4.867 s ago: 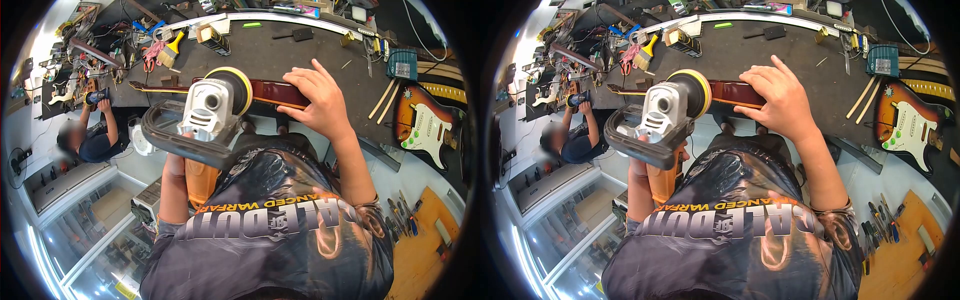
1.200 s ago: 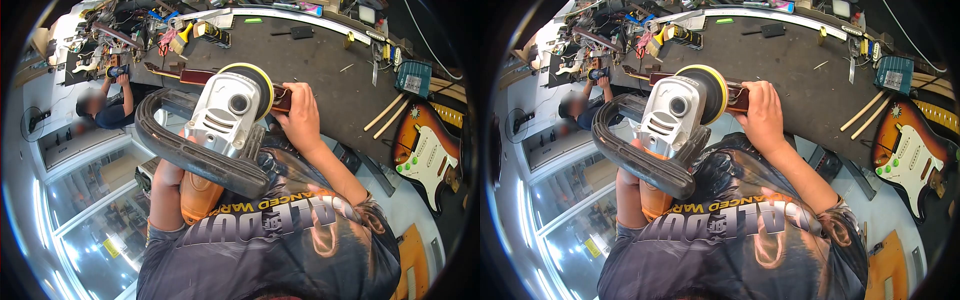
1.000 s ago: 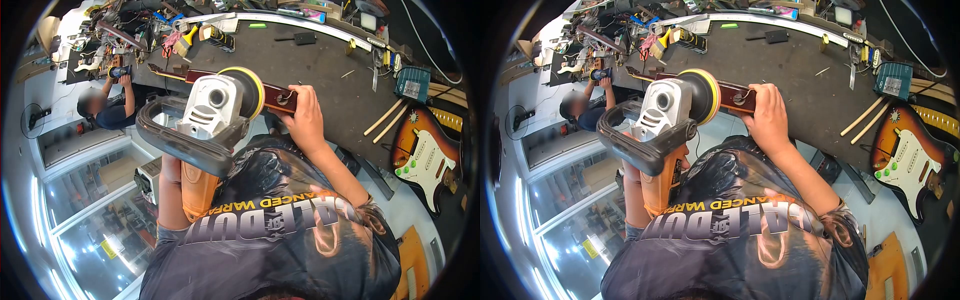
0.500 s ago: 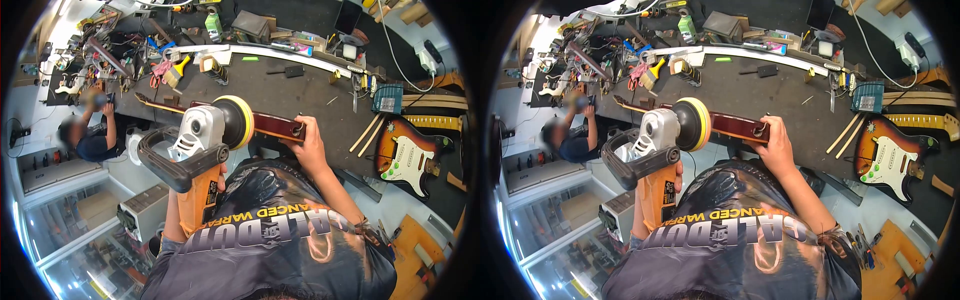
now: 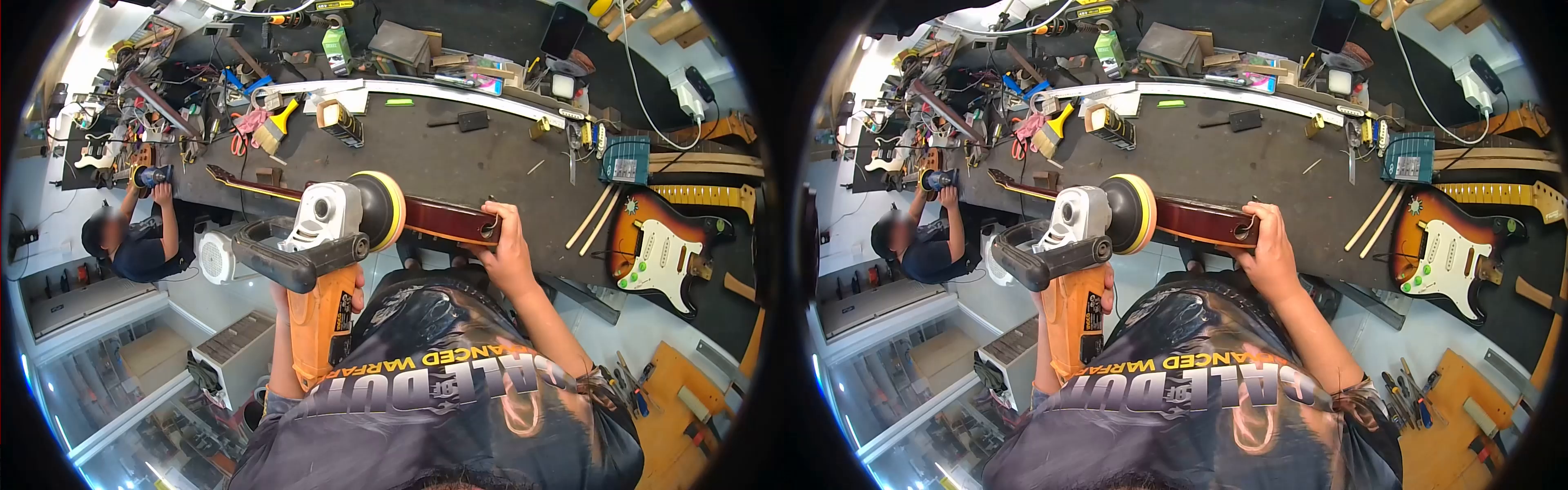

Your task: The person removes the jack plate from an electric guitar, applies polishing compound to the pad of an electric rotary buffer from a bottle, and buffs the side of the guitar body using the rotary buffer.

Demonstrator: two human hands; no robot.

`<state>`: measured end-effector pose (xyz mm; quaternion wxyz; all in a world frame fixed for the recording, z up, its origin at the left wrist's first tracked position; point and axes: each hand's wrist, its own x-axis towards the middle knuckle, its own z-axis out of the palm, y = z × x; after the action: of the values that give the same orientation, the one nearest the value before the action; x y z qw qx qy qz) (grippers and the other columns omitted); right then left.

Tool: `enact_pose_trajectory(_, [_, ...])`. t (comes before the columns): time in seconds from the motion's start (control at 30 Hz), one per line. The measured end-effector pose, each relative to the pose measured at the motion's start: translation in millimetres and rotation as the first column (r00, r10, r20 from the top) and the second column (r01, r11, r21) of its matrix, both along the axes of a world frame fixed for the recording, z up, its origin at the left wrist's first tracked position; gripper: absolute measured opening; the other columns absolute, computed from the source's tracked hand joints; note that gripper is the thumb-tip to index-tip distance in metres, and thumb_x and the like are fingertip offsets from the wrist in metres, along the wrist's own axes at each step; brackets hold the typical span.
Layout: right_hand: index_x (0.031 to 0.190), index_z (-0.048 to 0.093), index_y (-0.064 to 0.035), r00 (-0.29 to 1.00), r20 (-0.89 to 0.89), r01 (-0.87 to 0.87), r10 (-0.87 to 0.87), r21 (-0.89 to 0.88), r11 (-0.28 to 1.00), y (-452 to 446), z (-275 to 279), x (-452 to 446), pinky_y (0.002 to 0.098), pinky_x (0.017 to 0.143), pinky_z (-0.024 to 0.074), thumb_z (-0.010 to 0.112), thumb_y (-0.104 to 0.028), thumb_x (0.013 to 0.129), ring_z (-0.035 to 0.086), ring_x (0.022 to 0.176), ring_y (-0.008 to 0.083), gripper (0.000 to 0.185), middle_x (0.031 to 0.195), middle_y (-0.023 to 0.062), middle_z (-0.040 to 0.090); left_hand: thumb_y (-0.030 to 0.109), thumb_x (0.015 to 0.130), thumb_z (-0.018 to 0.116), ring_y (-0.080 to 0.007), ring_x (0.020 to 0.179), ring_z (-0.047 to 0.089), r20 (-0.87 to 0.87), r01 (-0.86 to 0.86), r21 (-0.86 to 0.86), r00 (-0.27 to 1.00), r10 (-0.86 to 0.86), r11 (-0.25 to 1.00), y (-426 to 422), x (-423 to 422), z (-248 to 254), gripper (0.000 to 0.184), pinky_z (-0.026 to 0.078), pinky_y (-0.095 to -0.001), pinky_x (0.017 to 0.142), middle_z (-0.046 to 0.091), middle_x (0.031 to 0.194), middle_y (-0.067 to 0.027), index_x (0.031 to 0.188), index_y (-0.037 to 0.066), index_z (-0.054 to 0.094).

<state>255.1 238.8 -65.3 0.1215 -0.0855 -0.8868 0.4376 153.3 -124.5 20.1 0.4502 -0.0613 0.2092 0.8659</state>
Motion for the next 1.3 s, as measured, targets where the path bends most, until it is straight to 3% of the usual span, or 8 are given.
enact_pose_trajectory(0.1, [0.144, 0.055, -0.0058, 1.000, 0.007, 0.001, 0.000, -0.014, 1.000, 1, 0, 0, 0.0496, 0.113, 0.0560, 0.101, -0.021, 0.082, 0.065, 0.135, 0.0446, 0.078, 0.142, 0.0207, 0.064, 0.075, 0.095, 0.075, -0.0511, 0.092, 0.080, 0.015, 0.010, -0.069, 1.000, -0.009, 0.998, 4, -5, 3, 0.109, 0.072, -0.0541, 0.075, 0.065, 0.120, -0.0393, 0.155, -0.013, 0.050])
enact_pose_trajectory(0.27, [0.144, 0.055, -0.0060, 1.000, 0.005, 0.001, -0.001, -0.014, 1.000, 1, -1, -1, 0.0499, 0.113, 0.0554, 0.101, -0.020, 0.082, 0.065, 0.136, 0.0451, 0.079, 0.143, 0.0209, 0.064, 0.076, 0.097, 0.073, -0.0513, 0.093, 0.080, -0.016, 0.003, -0.084, 1.000, -0.004, 0.996, 9, 3, -7, 0.110, 0.072, -0.0547, 0.076, 0.065, 0.121, -0.0402, 0.156, -0.013, 0.050])
enact_pose_trajectory(0.57, [0.146, 0.054, -0.0057, 0.999, -0.037, -0.020, 0.022, 0.050, 0.999, 0, -4, 5, 0.0599, 0.132, 0.0444, 0.100, -0.019, 0.082, 0.065, 0.139, 0.0438, 0.080, 0.144, 0.0199, 0.066, 0.076, 0.098, 0.073, -0.0512, 0.093, 0.080, -0.022, -0.017, -0.071, 1.000, 0.015, 0.997, 15, 8, -10, 0.109, 0.073, -0.0541, 0.078, 0.066, 0.122, -0.0408, 0.157, -0.012, 0.048])
enact_pose_trajectory(0.87, [0.146, 0.054, -0.0059, 0.998, -0.058, -0.034, 0.038, 0.067, 0.997, 2, -7, 4, 0.0608, 0.130, 0.0454, 0.100, -0.023, 0.083, 0.066, 0.137, 0.0444, 0.080, 0.143, 0.0210, 0.066, 0.077, 0.098, 0.072, -0.0521, 0.093, 0.080, -0.001, -0.027, -0.121, 1.000, 0.027, 0.992, 22, 12, -4, 0.108, 0.073, -0.0533, 0.076, 0.066, 0.119, -0.0428, 0.157, -0.011, 0.049])
enact_pose_trajectory(0.97, [0.148, 0.053, -0.0069, 0.998, -0.056, -0.031, 0.032, 0.014, 0.999, 2, -6, 3, 0.0547, 0.126, 0.0486, 0.099, -0.007, 0.075, 0.063, 0.140, 0.0468, 0.086, 0.144, 0.0208, 0.065, 0.075, 0.098, 0.074, -0.0519, 0.092, 0.080, -0.006, -0.044, -0.116, 0.999, 0.043, 0.992, 24, 16, -5, 0.107, 0.073, -0.0535, 0.077, 0.066, 0.120, -0.0432, 0.158, -0.010, 0.049])
enact_pose_trajectory(1.07, [0.148, 0.053, -0.0066, 0.997, -0.058, -0.042, 0.042, 0.002, 0.999, 2, -4, 4, 0.0528, 0.120, 0.0528, 0.099, -0.006, 0.074, 0.063, 0.139, 0.0467, 0.087, 0.144, 0.0210, 0.065, 0.073, 0.097, 0.076, -0.0516, 0.093, 0.080, 0.009, -0.041, -0.108, 0.999, 0.042, 0.993, 30, 16, 1, 0.107, 0.073, -0.0537, 0.078, 0.067, 0.120, -0.0430, 0.158, -0.011, 0.049])
enact_pose_trajectory(1.17, [0.144, 0.054, -0.0058, 0.999, -0.018, -0.038, 0.038, -0.006, 0.999, 2, -2, 4, 0.0608, 0.129, 0.0453, 0.099, -0.024, 0.083, 0.065, 0.137, 0.0447, 0.078, 0.143, 0.0198, 0.065, 0.073, 0.096, 0.078, -0.0511, 0.095, 0.081, 0.003, -0.010, -0.125, 1.000, 0.010, 0.992, 33, 17, 4, 0.108, 0.073, -0.0540, 0.079, 0.067, 0.120, -0.0426, 0.158, -0.011, 0.049])
enact_pose_trajectory(1.3, [0.144, 0.054, -0.0057, 0.999, -0.029, -0.035, 0.035, -0.006, 0.999, 2, 0, 5, 0.0606, 0.129, 0.0451, 0.099, -0.022, 0.082, 0.064, 0.137, 0.0453, 0.078, 0.142, 0.0195, 0.065, 0.083, 0.090, 0.077, -0.0497, 0.099, 0.080, -0.072, 0.027, -0.170, 0.997, -0.040, 0.985, 34, 21, 5, 0.121, 0.071, -0.0529, 0.085, 0.068, 0.123, -0.0422, 0.160, -0.011, 0.048])
